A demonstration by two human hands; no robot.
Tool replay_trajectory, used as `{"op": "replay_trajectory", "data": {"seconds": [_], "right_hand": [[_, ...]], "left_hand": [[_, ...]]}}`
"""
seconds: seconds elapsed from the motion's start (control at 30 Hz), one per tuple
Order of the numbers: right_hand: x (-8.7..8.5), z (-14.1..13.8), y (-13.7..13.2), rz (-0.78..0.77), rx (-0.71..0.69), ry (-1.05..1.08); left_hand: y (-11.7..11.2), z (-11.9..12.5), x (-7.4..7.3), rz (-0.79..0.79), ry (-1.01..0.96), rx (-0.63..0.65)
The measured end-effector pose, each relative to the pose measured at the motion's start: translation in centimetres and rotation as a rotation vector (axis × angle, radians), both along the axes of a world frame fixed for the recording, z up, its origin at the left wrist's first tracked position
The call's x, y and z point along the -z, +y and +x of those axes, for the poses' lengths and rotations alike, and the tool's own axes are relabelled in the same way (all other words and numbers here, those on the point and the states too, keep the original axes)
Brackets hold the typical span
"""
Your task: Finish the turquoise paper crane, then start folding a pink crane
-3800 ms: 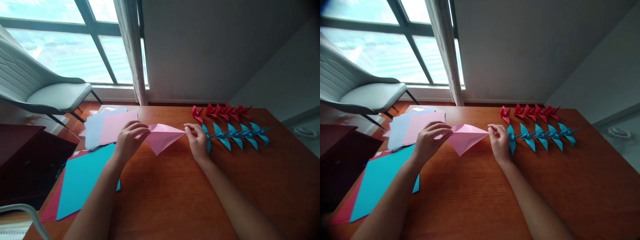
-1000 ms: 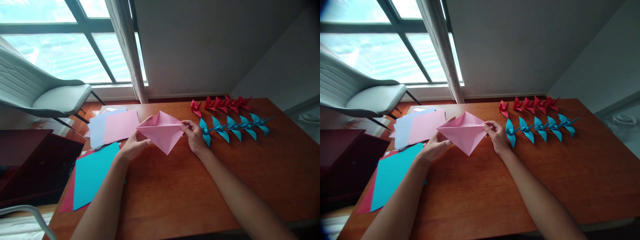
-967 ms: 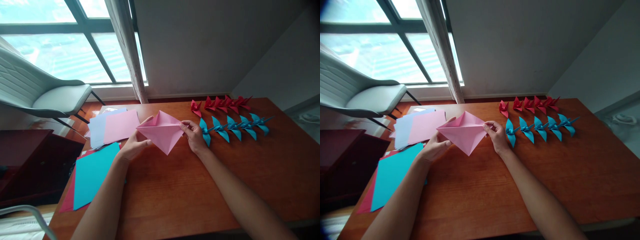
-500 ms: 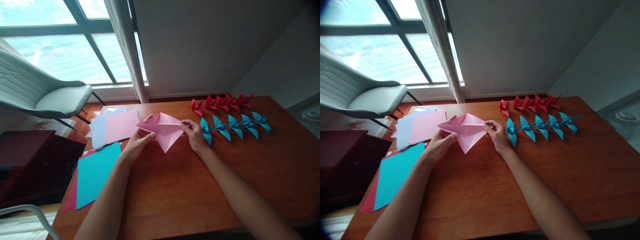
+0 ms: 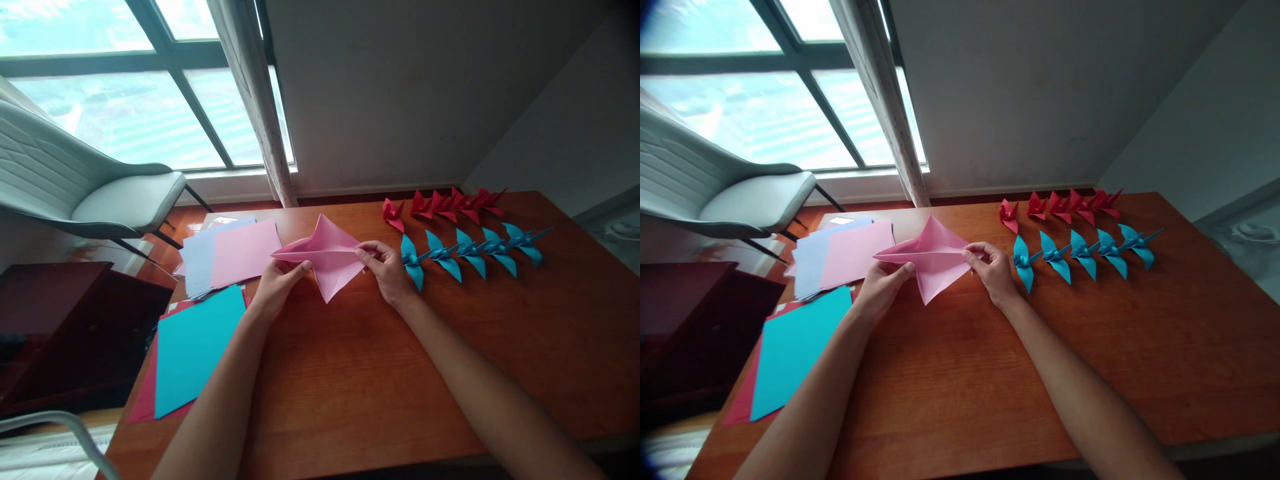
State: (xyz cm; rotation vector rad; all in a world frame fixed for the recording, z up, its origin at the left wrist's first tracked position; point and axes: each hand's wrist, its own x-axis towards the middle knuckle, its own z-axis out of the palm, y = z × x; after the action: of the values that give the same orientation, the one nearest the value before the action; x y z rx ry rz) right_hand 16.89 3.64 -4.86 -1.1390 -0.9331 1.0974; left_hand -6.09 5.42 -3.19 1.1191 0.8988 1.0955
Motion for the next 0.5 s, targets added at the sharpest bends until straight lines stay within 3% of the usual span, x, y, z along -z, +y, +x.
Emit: {"op": "replay_trajectory", "data": {"seconds": [0.33, 0.5], "right_hand": [[-0.29, -0.05, -0.06, -0.007, 0.014, 0.04], [-0.8, 0.26, -0.6, 0.011, -0.173, 0.138]], "left_hand": [[-0.18, 0.66, -0.74, 0.015, -0.003, -0.083], [-0.11, 0.83, -0.66, -0.003, -0.015, -0.122]]}}
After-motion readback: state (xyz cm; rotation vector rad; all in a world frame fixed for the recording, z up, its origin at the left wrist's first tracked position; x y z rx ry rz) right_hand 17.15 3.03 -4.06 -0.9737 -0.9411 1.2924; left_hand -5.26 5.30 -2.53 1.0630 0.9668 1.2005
